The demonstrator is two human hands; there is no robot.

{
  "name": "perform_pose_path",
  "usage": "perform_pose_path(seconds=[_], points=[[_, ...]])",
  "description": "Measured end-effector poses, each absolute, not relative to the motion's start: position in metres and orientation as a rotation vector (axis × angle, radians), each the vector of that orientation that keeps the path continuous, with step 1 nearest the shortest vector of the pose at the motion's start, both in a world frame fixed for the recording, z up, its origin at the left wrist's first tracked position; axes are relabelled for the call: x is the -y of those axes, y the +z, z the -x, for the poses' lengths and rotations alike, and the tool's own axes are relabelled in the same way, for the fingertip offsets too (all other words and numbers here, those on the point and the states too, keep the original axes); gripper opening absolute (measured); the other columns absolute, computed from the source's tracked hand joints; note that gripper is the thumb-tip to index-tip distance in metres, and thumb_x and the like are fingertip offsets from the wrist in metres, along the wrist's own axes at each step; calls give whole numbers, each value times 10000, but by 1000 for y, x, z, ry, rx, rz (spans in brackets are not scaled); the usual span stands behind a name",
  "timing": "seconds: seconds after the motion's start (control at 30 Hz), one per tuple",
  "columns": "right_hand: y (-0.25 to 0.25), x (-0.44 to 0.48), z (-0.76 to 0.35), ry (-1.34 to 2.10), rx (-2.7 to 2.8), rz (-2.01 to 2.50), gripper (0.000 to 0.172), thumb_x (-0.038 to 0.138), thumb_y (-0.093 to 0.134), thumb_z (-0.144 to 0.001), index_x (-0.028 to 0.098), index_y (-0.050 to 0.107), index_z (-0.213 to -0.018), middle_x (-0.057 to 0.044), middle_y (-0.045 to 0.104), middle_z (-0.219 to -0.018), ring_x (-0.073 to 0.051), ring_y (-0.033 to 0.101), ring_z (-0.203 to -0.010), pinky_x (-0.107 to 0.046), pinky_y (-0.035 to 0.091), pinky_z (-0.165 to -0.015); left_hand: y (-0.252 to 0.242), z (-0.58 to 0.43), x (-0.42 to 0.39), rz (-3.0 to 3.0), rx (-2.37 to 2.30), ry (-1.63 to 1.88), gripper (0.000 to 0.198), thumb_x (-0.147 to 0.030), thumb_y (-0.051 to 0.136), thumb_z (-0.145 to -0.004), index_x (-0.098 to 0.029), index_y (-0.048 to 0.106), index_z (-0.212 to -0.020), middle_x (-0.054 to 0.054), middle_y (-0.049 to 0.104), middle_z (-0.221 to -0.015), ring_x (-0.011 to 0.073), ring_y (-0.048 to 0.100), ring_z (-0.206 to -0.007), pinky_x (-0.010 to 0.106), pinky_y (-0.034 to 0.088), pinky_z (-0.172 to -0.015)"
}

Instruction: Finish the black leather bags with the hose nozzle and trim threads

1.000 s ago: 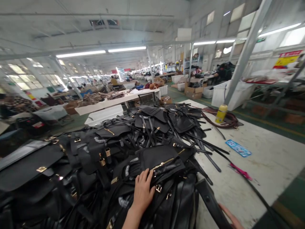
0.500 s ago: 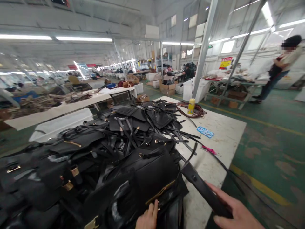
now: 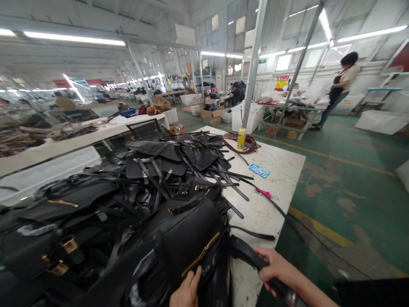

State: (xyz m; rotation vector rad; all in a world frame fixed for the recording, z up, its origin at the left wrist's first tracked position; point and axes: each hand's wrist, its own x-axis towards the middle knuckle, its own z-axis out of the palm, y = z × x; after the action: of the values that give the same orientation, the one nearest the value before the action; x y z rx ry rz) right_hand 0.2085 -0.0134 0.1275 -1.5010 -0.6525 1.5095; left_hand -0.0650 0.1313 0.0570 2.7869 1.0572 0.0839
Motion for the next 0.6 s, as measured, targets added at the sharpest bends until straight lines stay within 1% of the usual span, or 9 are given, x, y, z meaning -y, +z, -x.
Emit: perform_pose_path(seconds=[0.1,0.2,0.27,0.37,0.43,0.5,0.6], points=[[125,4,-217,1492,680,1470,750,97,521,-495,132,420,-1237,48,589,-466,-113,485,-330,-190,421,-318,60,62,-132,-2766,-1066,99,746,87,293,-593,-300,461,-1208,-8,592,-1102,112,567,-971,176,474,-776],[136,10,-225,1438,684,1440,748,135,531,-539,148,373,-1270,40,614,-576,-97,496,-374,-181,428,-349,63,60,-131,-2748,-1093,64,745,81,305,-592,-298,449,-1218,-5,586,-1115,116,570,-968,190,474,-784],[143,14,-224,1447,692,1429,741,125,528,-545,147,375,-1270,41,613,-575,-98,503,-381,-181,431,-352,65,60,-130,-2741,-1102,53,732,75,312,-599,-281,443,-1225,8,576,-1131,118,570,-967,194,470,-789],[145,6,-212,1491,719,1439,726,85,539,-511,116,437,-1228,38,606,-514,-112,498,-345,-191,417,-321,67,58,-126,-2755,-1110,46,712,78,309,-605,-250,458,-1219,26,579,-1124,120,564,-976,186,460,-796],[144,-8,-201,1453,724,1461,731,92,546,-502,122,443,-1225,35,615,-544,-119,503,-349,-202,414,-319,66,56,-121,-2760,-1114,4,721,91,306,-591,-242,474,-1207,31,585,-1116,122,558,-984,180,455,-790],[143,-24,-193,1359,718,1488,749,126,548,-524,142,400,-1258,37,620,-592,-123,511,-374,-214,422,-342,64,53,-114,-2744,-1138,-76,737,98,311,-580,-255,471,-1206,27,587,-1115,122,563,-966,178,459,-762],[145,-37,-192,1189,697,1556,772,188,544,-601,135,273,-1322,59,589,-543,-125,492,-374,-228,419,-372,58,50,-97,-2727,-1228,-152,677,55,356,-635,-272,454,-1219,32,602,-1083,137,580,-895,205,464,-738]])
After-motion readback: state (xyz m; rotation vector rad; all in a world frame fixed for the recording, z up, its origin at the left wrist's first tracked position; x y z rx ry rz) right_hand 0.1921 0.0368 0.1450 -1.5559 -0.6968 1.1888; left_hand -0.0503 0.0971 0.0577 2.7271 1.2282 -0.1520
